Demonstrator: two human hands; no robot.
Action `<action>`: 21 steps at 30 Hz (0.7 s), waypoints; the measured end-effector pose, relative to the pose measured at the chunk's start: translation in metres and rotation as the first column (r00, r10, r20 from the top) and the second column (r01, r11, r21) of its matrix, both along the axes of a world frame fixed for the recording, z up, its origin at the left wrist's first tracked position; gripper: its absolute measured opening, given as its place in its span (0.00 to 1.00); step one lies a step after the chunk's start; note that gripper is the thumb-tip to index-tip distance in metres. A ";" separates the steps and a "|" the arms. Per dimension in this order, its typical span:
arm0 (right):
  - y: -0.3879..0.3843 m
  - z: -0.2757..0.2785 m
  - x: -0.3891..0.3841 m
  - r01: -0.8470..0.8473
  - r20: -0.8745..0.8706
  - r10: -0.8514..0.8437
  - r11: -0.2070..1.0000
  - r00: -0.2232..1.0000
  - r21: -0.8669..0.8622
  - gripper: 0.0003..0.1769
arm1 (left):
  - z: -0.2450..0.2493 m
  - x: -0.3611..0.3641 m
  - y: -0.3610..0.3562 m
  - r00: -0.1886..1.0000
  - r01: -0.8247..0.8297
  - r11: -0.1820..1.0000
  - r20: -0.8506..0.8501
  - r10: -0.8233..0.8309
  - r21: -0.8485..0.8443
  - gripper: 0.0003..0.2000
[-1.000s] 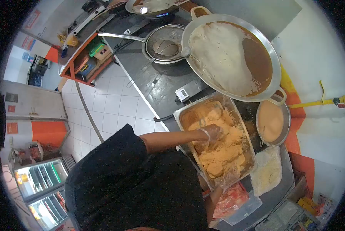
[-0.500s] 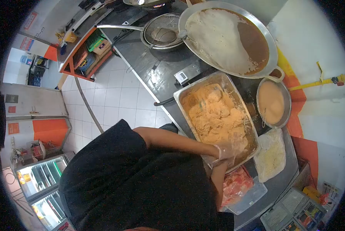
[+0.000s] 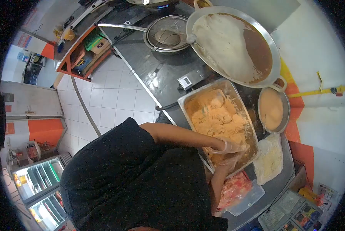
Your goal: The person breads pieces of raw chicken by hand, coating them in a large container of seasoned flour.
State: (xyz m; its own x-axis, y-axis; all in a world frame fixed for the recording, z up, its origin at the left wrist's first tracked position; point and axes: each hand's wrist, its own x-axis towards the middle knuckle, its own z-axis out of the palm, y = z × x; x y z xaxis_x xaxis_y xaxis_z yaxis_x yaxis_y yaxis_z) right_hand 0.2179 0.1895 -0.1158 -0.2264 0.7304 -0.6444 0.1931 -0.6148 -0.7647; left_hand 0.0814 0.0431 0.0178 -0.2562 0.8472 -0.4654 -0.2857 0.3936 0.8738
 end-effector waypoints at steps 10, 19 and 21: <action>-0.064 0.027 0.006 0.257 0.093 -0.249 0.963 0.964 -0.085 0.15 | 0.068 -0.227 -0.367 0.931 -0.364 0.924 0.041 0.362 0.116 0.19; -0.178 0.101 -0.113 0.240 0.011 -0.249 0.945 0.968 0.224 0.20 | -0.113 -0.500 -0.761 0.317 -0.937 0.278 -0.184 0.930 -0.209 0.24; -0.224 0.146 -0.160 0.226 0.044 -0.261 0.900 0.964 0.373 0.23 | -0.118 -0.556 -0.777 0.309 -0.933 0.251 -0.217 0.926 -0.256 0.23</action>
State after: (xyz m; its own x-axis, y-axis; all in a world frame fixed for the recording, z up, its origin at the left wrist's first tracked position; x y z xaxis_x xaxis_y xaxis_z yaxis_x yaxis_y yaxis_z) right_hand 0.0581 -0.0348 0.0307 0.0351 0.9418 -0.3343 0.1515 -0.3357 -0.9297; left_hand -0.4749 -0.7338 -0.0999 -0.7847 -0.1557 -0.5999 -0.6154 0.0803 0.7841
